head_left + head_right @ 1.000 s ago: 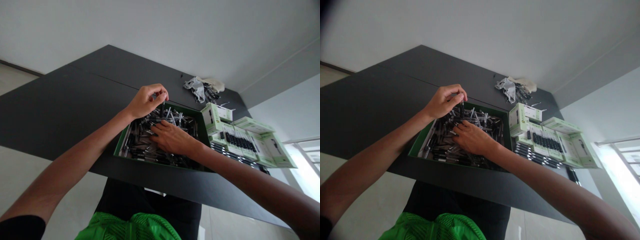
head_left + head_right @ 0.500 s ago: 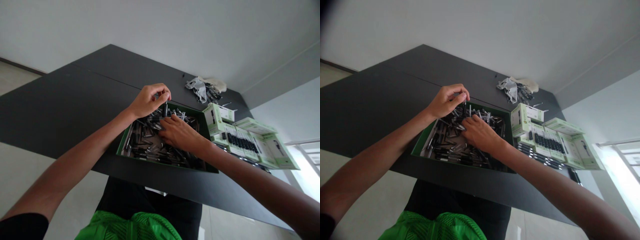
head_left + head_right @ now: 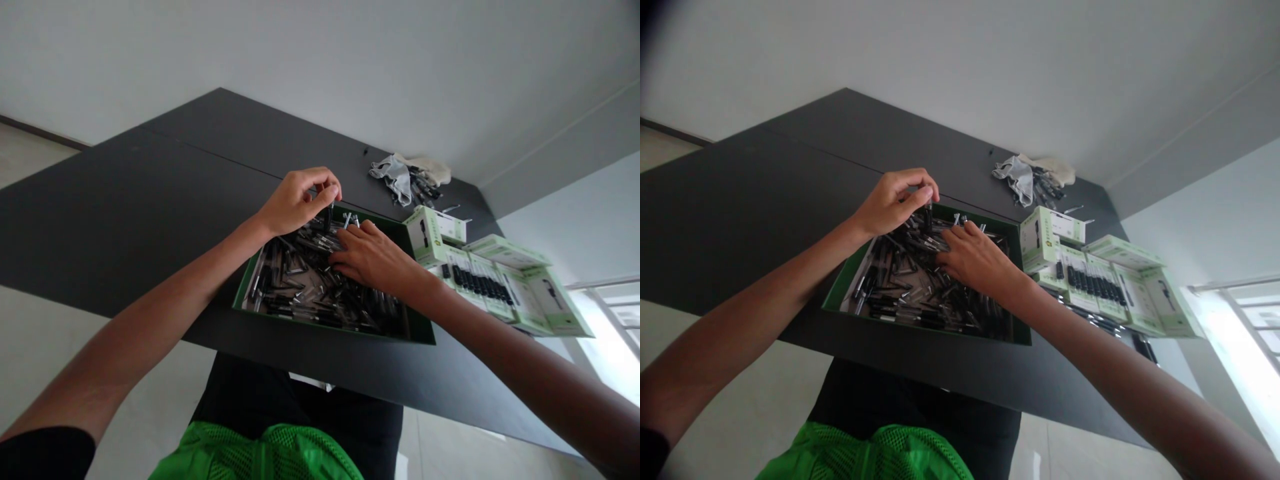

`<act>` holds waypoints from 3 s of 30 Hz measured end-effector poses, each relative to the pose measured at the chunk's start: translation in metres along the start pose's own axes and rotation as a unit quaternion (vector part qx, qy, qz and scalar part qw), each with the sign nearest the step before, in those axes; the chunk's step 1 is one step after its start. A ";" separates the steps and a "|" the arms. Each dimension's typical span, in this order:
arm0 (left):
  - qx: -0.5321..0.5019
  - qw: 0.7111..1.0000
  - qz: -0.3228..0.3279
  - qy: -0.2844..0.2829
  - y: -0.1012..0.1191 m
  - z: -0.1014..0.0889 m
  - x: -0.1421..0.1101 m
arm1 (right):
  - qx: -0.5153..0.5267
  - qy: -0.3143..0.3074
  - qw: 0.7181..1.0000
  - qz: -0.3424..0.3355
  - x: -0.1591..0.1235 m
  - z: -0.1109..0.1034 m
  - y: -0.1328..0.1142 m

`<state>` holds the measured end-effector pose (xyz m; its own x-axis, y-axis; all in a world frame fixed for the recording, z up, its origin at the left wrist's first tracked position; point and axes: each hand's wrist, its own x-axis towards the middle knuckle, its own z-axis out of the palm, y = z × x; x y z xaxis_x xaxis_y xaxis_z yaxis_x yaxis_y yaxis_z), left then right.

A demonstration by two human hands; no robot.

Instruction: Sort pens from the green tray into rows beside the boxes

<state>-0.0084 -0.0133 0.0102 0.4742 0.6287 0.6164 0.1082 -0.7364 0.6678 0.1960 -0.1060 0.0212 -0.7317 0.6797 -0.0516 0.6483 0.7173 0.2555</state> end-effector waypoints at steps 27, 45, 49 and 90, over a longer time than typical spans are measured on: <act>0.006 1.000 -0.007 -0.017 -0.001 0.001 0.000 | 0.014 -0.005 1.000 -0.027 -0.029 0.011 0.002; 0.008 0.998 0.001 -0.056 -0.001 0.001 0.000 | -0.018 0.001 0.999 0.049 -0.007 0.020 -0.022; 0.005 0.999 0.002 -0.054 -0.001 0.001 0.000 | -0.015 -0.005 0.999 0.040 -0.010 0.015 -0.010; 0.009 0.998 0.016 -0.057 -0.002 0.001 -0.001 | 0.042 -0.077 0.988 0.124 -0.009 0.010 -0.024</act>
<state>-0.0081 -0.0126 0.0083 0.5739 0.5732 0.5848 0.1070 -0.7605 0.6405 0.1894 -0.1274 0.0057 -0.5109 0.8472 -0.1455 0.8242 0.5309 0.1973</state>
